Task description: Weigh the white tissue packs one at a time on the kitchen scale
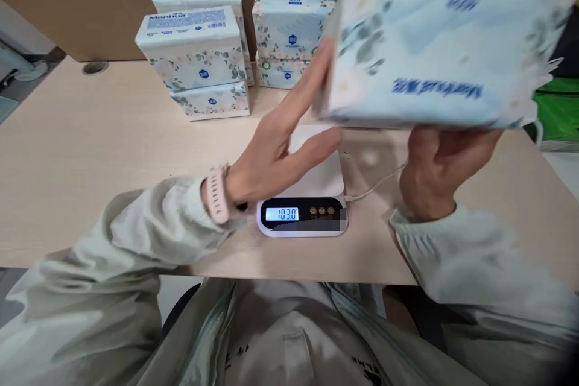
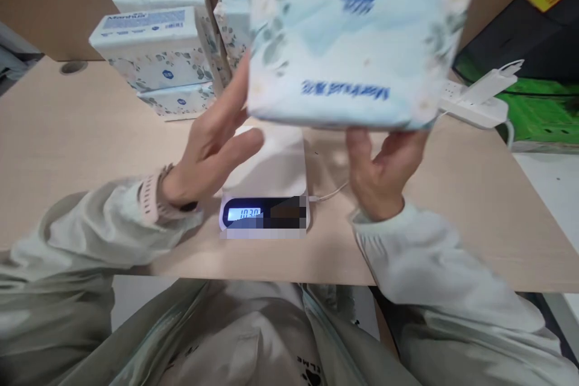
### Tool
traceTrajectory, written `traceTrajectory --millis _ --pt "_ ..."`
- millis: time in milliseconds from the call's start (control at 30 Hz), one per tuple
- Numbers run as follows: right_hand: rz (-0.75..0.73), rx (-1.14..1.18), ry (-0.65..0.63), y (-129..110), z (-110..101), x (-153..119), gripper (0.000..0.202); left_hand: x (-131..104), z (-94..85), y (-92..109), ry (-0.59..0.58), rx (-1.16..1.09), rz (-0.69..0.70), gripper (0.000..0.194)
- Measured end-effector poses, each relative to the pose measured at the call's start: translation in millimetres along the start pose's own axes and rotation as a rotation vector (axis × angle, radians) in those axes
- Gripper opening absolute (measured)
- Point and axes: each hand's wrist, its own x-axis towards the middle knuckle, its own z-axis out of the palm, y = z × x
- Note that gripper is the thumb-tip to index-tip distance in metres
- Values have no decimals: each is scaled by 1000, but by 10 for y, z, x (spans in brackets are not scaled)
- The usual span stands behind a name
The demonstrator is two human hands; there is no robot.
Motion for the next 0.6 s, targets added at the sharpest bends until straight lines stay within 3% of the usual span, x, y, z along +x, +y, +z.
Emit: traceTrajectory --millis 100,200,267,333,400,500,600 --pt "-15 -47 101 242 -68 334 67 519 211 -206 -48 4 -32 64" --pt "121 -144 32 475 -149 492 77 902 388 -582 -49 101 -124 63" --pt "246 -196 -47 589 -194 496 74 1018 447 -853 -69 165 -180 58" --pt "312 -232 -87 659 -227 467 69 1004 450 -1059 -70 191 -193 53" --pt "310 -243 -89 682 -255 446 70 873 395 -1126 -18 189 -142 51" --pt "215 -241 33 611 -287 429 69 560 155 -928 120 222 -42 46" --pt "62 -203 159 370 -267 381 51 278 -351 -576 308 312 25 46"
